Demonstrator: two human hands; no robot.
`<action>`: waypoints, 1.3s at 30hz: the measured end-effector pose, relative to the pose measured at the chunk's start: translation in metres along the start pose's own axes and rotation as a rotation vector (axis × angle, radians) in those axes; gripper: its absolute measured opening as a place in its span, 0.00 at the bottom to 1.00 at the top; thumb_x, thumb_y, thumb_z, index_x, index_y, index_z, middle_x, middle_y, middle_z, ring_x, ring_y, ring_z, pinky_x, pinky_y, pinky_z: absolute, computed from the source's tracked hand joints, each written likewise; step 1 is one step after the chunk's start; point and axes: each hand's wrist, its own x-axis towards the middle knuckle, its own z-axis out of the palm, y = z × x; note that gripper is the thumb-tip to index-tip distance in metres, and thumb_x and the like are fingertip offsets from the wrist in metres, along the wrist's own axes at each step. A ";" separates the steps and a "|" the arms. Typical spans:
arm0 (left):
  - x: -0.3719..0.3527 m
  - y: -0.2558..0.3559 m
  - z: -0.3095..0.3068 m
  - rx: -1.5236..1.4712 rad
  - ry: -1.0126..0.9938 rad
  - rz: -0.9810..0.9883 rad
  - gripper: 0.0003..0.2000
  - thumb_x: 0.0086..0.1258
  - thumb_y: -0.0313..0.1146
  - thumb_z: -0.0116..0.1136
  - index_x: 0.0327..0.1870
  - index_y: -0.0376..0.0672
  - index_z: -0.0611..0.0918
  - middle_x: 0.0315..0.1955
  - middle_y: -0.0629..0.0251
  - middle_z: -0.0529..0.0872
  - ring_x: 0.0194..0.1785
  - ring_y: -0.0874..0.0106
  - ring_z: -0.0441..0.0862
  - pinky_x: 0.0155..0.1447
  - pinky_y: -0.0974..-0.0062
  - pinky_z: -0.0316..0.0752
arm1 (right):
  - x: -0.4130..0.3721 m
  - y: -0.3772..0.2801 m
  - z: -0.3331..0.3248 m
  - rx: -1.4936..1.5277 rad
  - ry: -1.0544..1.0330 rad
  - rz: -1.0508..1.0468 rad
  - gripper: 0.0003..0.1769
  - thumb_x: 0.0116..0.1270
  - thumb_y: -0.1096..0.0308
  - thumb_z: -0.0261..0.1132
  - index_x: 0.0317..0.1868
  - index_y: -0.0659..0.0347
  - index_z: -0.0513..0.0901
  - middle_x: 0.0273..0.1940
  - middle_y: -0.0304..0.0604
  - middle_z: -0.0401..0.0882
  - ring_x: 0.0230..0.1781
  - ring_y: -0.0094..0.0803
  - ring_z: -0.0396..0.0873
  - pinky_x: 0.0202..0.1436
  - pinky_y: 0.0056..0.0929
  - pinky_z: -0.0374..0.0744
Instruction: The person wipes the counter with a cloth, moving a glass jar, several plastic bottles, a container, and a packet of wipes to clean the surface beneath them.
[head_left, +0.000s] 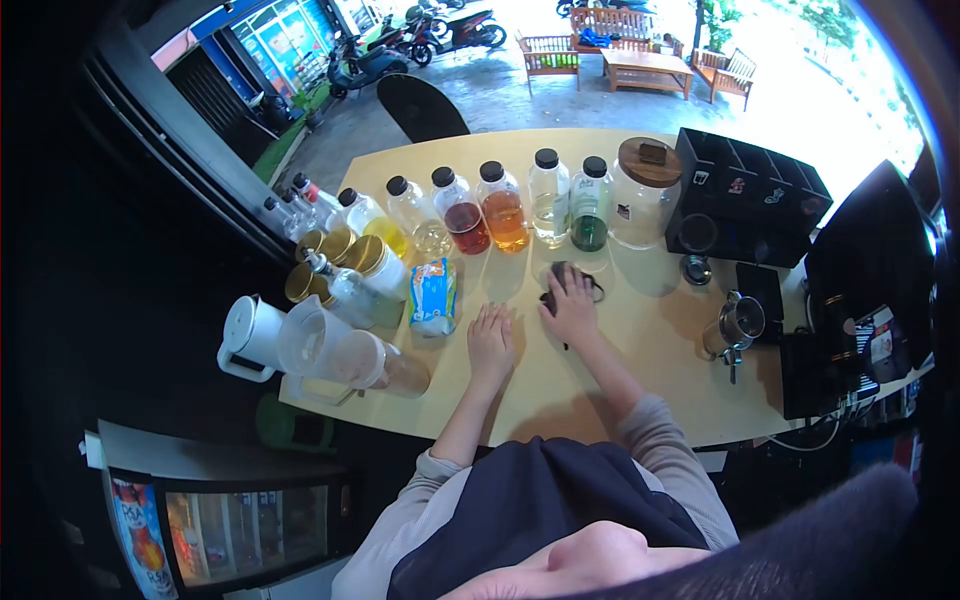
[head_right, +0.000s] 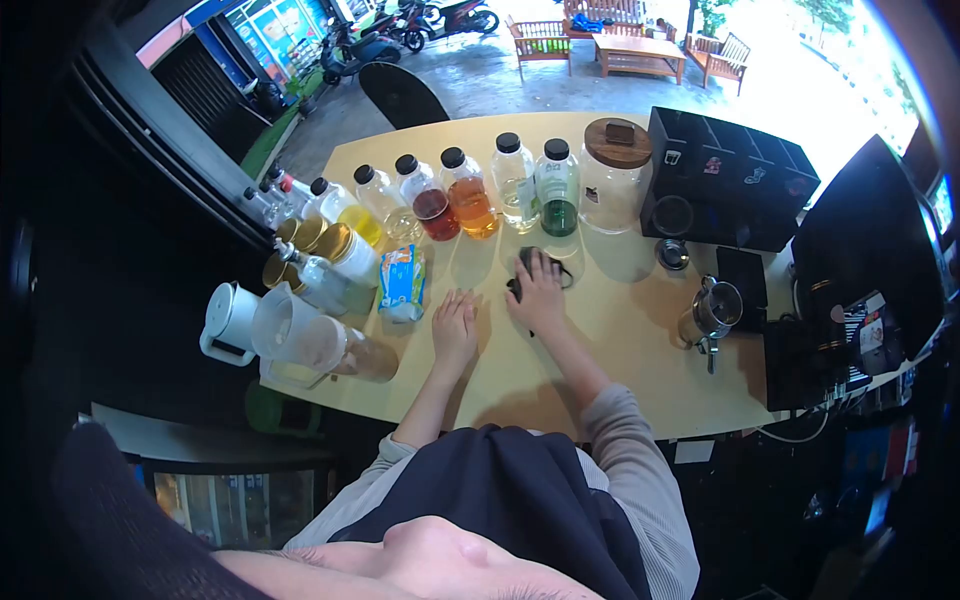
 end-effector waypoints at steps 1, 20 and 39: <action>-0.004 -0.002 -0.002 0.031 -0.017 -0.034 0.21 0.82 0.41 0.40 0.63 0.42 0.82 0.66 0.57 0.80 0.76 0.56 0.67 0.76 0.51 0.60 | 0.002 -0.012 0.006 0.010 -0.004 -0.006 0.41 0.64 0.47 0.65 0.77 0.48 0.66 0.81 0.54 0.52 0.81 0.53 0.52 0.83 0.54 0.50; -0.036 -0.009 -0.013 0.052 0.074 -0.204 0.20 0.82 0.38 0.40 0.63 0.42 0.82 0.64 0.57 0.82 0.76 0.56 0.68 0.76 0.52 0.59 | -0.051 -0.035 -0.017 0.162 -0.294 -0.478 0.31 0.69 0.51 0.64 0.71 0.44 0.74 0.80 0.44 0.59 0.81 0.42 0.56 0.82 0.52 0.54; -0.004 -0.066 -0.027 0.039 0.059 -0.162 0.21 0.82 0.40 0.42 0.69 0.43 0.77 0.76 0.47 0.63 0.80 0.45 0.55 0.80 0.49 0.55 | 0.029 -0.094 0.055 0.096 -0.188 -0.431 0.29 0.71 0.48 0.61 0.70 0.44 0.74 0.78 0.45 0.62 0.80 0.44 0.58 0.82 0.52 0.54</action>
